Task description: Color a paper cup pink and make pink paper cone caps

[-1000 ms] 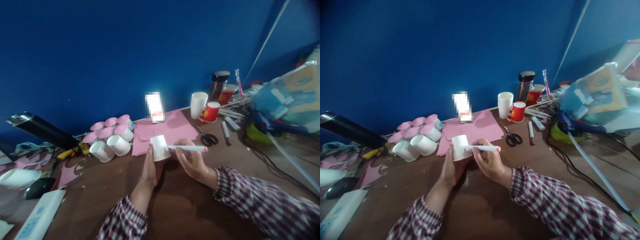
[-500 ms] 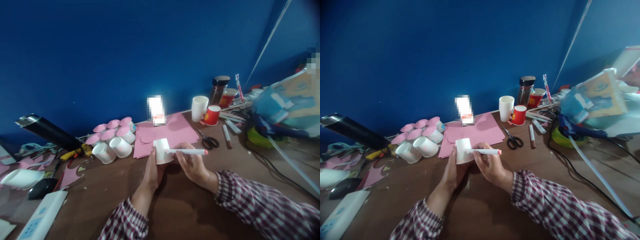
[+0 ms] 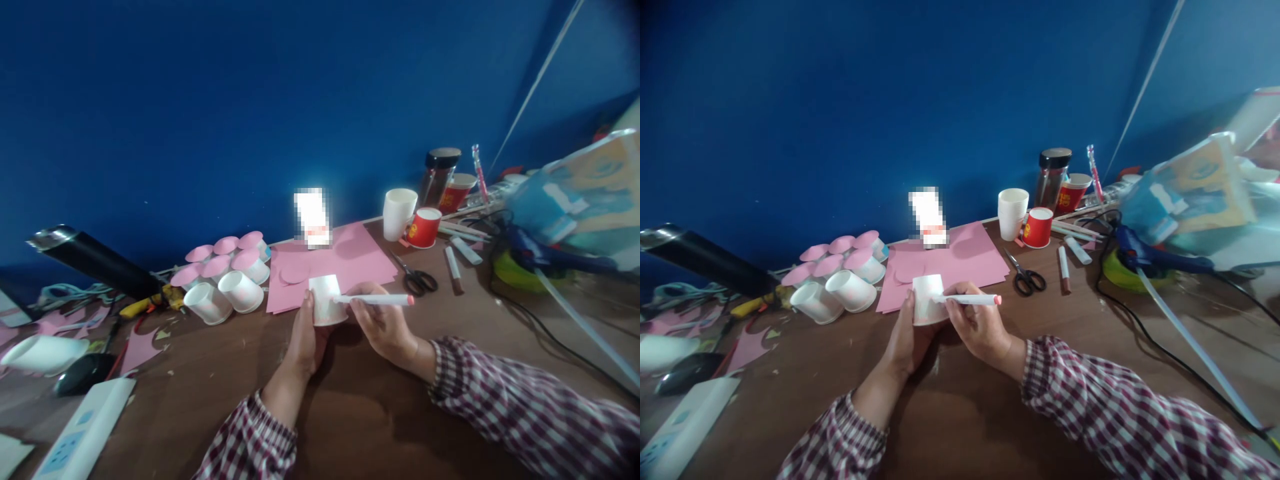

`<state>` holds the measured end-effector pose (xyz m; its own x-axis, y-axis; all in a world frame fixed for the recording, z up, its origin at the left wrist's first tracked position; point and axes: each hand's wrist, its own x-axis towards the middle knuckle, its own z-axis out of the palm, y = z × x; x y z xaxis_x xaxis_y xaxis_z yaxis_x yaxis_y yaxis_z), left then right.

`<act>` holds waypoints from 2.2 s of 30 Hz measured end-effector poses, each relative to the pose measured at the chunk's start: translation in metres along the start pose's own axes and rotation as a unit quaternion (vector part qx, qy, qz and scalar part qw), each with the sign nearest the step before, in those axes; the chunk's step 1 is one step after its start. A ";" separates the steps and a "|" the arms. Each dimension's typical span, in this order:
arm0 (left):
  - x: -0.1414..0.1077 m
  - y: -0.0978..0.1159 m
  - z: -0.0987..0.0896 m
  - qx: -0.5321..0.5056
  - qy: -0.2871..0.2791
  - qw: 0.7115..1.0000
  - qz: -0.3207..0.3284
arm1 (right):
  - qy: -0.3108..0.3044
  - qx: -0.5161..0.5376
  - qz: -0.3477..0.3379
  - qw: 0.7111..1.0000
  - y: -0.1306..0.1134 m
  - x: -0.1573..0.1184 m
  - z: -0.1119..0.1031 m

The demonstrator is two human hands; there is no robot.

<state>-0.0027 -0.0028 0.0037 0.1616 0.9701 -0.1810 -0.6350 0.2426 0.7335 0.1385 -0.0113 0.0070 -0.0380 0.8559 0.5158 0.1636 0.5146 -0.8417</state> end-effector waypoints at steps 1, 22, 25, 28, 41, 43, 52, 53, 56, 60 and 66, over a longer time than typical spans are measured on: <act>0.000 0.000 0.000 0.001 -0.002 1.000 0.001 | -0.001 -0.001 0.002 1.000 0.000 0.000 0.000; -0.001 0.001 0.002 0.008 -0.003 1.000 0.006 | -0.007 0.003 0.013 1.000 -0.003 0.001 0.000; -0.001 0.000 0.001 0.004 -0.008 1.000 0.004 | -0.012 0.006 0.018 1.000 -0.002 0.001 0.000; 0.000 0.000 0.001 0.004 -0.006 1.000 0.006 | -0.013 0.008 0.016 1.000 -0.002 0.001 -0.001; -0.001 0.000 0.001 0.013 -0.018 1.000 0.011 | 0.000 0.007 0.012 1.000 -0.002 -0.001 0.000; -0.001 0.000 0.001 0.017 -0.018 1.000 0.010 | -0.003 0.005 0.013 1.000 -0.002 -0.001 0.000; -0.001 0.000 0.002 0.013 -0.006 1.000 0.008 | -0.028 -0.011 0.007 1.000 -0.006 0.003 -0.003; -0.001 0.000 0.001 0.014 -0.005 1.000 0.010 | -0.028 -0.013 0.007 1.000 -0.006 0.003 -0.003; -0.001 0.000 0.001 0.014 -0.005 1.000 0.008 | -0.029 -0.016 0.007 0.999 -0.007 0.003 -0.003; -0.001 0.001 0.003 0.015 -0.001 1.000 0.008 | -0.026 -0.020 0.009 0.999 -0.007 0.002 -0.003; -0.001 0.001 0.003 0.012 0.000 1.000 0.008 | -0.023 -0.022 0.012 0.999 -0.006 0.002 -0.002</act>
<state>-0.0008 -0.0035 0.0069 0.1507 0.9739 -0.1697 -0.6193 0.2268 0.7517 0.1394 -0.0132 0.0137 -0.0788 0.8695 0.4876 0.2085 0.4927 -0.8449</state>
